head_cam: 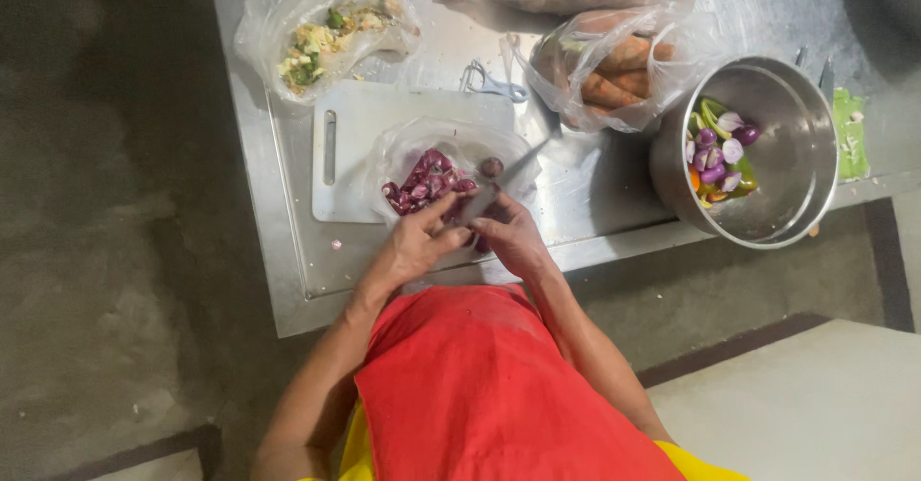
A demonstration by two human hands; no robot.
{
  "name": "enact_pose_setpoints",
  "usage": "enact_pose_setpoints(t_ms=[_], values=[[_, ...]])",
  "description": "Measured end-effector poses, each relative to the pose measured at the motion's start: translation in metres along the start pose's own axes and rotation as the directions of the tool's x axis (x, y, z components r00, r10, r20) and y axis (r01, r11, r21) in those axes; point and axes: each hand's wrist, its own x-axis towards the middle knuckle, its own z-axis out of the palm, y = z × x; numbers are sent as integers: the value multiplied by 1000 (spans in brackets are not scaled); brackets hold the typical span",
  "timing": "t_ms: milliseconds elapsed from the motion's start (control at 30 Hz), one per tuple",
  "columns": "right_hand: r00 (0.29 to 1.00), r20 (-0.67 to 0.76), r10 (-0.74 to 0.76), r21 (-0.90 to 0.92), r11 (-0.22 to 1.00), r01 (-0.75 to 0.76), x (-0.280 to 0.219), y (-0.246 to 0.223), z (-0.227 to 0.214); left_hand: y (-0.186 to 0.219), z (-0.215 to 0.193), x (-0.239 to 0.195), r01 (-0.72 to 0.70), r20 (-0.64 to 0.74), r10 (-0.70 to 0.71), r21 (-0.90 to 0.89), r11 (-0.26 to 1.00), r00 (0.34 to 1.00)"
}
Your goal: The person chops red onions on a white cutting board using a knife and places the pieces into a metal bowl containing other sliced vegetables.
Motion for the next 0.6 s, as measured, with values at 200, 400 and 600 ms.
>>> enact_pose_setpoints(t_ms=[200, 400, 600], values=[[999, -2, 44, 3, 999, -44, 1, 6, -11, 21, -2, -9, -47, 59, 45, 37, 998, 997], [997, 78, -5, 118, 993, -4, 3, 2, -9, 4, -5, -3, 1, 93, 7, -84, 996, 996], [989, 145, 1, 158, 987, -24, 1, -5, 0, -17, -9, 7, -71, -33, 67, -156, 985, 997]])
